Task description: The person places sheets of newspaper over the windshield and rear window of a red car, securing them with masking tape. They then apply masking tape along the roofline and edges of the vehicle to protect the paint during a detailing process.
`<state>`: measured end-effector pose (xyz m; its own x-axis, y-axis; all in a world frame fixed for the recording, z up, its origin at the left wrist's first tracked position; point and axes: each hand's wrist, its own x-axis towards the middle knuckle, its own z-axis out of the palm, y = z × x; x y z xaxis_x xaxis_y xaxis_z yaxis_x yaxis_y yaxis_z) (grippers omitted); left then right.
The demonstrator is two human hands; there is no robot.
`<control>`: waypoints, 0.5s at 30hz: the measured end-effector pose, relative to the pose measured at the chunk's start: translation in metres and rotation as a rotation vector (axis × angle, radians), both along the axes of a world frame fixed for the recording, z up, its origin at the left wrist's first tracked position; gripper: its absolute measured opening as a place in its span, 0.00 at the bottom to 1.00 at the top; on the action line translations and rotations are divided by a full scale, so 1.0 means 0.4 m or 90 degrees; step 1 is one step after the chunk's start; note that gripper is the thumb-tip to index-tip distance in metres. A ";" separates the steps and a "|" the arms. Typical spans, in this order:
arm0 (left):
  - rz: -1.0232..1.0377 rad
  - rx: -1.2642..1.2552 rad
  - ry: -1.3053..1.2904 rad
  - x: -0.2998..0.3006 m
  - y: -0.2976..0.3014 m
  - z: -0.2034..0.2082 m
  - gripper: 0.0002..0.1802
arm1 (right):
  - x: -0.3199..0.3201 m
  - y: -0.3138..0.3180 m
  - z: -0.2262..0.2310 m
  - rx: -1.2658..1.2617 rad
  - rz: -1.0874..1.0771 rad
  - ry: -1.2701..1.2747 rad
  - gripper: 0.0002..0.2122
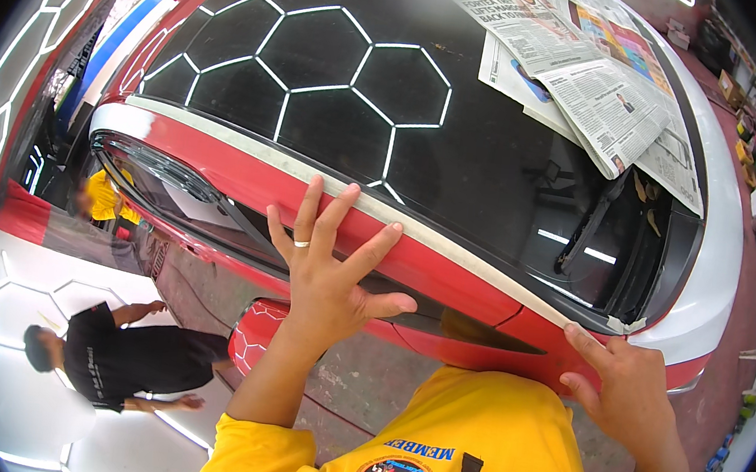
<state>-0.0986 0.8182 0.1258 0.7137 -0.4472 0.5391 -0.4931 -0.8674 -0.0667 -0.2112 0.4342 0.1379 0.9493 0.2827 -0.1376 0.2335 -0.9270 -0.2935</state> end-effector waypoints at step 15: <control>0.048 0.051 -0.047 0.010 0.024 -0.012 0.46 | -0.006 -0.030 0.039 0.041 -0.008 -0.065 0.28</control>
